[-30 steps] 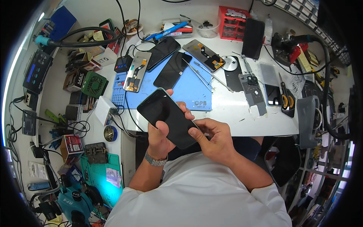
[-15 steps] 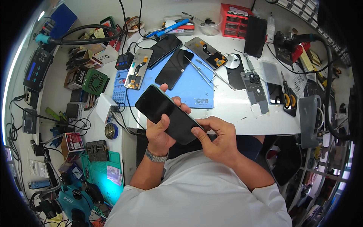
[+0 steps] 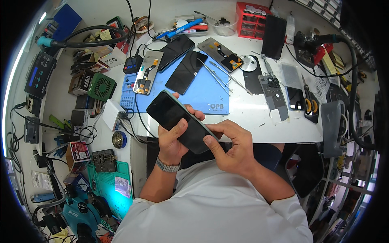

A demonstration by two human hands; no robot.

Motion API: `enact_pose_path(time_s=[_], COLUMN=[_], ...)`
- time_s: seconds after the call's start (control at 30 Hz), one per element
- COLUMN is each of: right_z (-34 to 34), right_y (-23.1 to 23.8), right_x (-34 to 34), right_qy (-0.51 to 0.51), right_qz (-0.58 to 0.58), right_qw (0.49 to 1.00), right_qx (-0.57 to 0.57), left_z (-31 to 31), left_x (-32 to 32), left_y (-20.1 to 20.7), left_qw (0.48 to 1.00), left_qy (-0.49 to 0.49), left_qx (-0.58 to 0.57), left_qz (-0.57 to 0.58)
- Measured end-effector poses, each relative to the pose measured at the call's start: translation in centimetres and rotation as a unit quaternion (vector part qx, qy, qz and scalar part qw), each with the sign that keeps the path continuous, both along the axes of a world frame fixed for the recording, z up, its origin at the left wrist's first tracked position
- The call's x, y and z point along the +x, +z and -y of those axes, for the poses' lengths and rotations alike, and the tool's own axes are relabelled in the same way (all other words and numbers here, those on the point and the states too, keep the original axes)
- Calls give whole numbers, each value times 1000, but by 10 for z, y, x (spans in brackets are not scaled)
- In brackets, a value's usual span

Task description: The person disassembles a smartphone, removes the back cover and internal components, and uses a soldering iron on the motherboard. They then reassemble the phone and test it by turning it on.

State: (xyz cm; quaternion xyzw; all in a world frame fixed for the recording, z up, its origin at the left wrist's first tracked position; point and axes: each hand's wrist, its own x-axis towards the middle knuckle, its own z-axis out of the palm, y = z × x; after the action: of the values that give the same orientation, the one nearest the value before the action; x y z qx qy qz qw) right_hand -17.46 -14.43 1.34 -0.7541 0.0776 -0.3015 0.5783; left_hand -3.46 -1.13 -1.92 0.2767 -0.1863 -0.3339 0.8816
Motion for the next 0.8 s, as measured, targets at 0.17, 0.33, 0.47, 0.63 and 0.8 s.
enact_pose_path(time_s=[0.17,0.33,0.47,0.63,0.8], right_z=[-2,2,4,4,14], right_y=[3,-6,-2,6,-5], right_x=[5,5,6,15,12], right_qy=[-16,-13,-10,-34,-14], right_qz=[23,40,31,53,12], right_qw=[999,996,996,995,988], right_qx=[-27,-83,-87,-79,-151], left_z=[0,-1,-1,2,6], left_x=[-5,-11,-10,-10,-11], left_y=[1,9,11,11,10], left_qw=[999,991,988,989,985], left_qy=[32,46,56,60,65], left_qx=[40,122,135,126,130], left_qz=[-1,38,41,52,98])
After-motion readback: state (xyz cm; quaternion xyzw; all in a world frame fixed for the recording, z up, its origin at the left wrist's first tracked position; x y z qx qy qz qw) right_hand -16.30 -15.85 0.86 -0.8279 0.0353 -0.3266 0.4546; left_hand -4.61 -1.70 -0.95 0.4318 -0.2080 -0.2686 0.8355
